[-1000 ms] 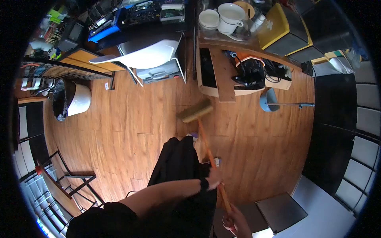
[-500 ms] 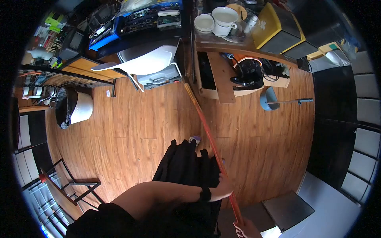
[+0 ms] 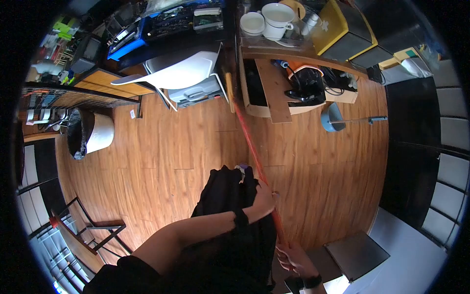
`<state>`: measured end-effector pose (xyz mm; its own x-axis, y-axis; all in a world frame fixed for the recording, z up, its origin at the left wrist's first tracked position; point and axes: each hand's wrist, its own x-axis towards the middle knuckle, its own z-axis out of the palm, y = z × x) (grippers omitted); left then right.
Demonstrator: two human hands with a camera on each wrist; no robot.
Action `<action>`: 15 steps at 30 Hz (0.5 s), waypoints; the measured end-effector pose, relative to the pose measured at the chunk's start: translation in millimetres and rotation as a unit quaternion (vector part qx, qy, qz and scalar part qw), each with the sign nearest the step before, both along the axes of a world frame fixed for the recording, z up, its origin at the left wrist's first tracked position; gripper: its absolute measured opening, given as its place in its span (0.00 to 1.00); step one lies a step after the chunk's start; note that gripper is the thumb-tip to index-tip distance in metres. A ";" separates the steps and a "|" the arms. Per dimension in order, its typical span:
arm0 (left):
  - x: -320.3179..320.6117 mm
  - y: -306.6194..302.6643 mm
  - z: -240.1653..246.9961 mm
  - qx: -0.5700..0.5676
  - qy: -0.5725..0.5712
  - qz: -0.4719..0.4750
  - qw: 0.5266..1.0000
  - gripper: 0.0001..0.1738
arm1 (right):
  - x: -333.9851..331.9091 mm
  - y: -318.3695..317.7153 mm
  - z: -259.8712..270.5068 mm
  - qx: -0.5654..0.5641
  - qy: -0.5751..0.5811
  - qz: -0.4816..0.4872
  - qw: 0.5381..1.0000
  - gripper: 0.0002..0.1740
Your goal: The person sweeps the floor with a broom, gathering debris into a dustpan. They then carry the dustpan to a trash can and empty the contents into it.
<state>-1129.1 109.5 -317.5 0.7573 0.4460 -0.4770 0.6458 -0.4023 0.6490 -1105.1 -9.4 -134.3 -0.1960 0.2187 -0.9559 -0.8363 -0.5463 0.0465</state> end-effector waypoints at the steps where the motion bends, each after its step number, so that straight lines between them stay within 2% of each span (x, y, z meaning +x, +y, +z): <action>1: 1.1 4.3 -0.6 0.070 -0.039 -0.034 0.996 0.39 | 5.4 3.0 -6.3 0.005 0.012 0.027 1.000 0.09; 2: 13.2 33.2 14.7 -0.060 0.024 0.059 0.996 0.36 | 8.4 15.6 -11.3 0.000 -0.017 0.060 0.998 0.08; 3: 22.0 57.6 21.4 -0.188 0.088 0.150 0.967 0.33 | 8.6 35.2 -18.3 -0.004 -0.046 0.093 0.995 0.08; 5: 24.3 75.5 -30.8 -0.036 0.009 0.167 0.985 0.26 | 6.2 71.0 -44.3 0.040 -0.156 0.109 0.981 0.08; 7: 33.1 114.8 -36.8 -0.004 -0.039 0.174 0.984 0.21 | 8.1 112.2 -59.0 0.061 -0.157 0.070 0.983 0.09; 9: 38.7 152.0 -84.6 -0.062 -0.081 0.197 0.975 0.19 | -0.9 140.7 -102.5 0.087 -0.212 0.045 0.972 0.09; 11: 48.3 192.4 -51.5 -0.198 -0.086 0.240 0.946 0.18 | -6.9 167.9 -139.6 0.114 -0.226 0.002 0.968 0.10; 12: 49.2 203.4 -61.6 -0.199 -0.084 0.239 0.947 0.18 | -7.8 182.1 -144.4 0.112 -0.224 0.000 0.968 0.10; 14: 45.4 213.9 -93.9 -0.084 -0.029 0.194 0.977 0.19 | -10.6 200.3 -148.7 0.097 -0.163 -0.036 0.981 0.10; 15: 38.9 213.8 -112.6 -0.088 -0.024 0.192 0.977 0.19 | -14.5 199.1 -148.0 0.091 -0.159 -0.039 0.982 0.10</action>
<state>-1090.2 323.2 -430.2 0.5739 0.6150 -0.5407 0.6945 -0.0156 0.7194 -1119.6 189.7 -282.3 0.1308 0.3946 -0.9095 -0.8322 -0.4548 -0.3171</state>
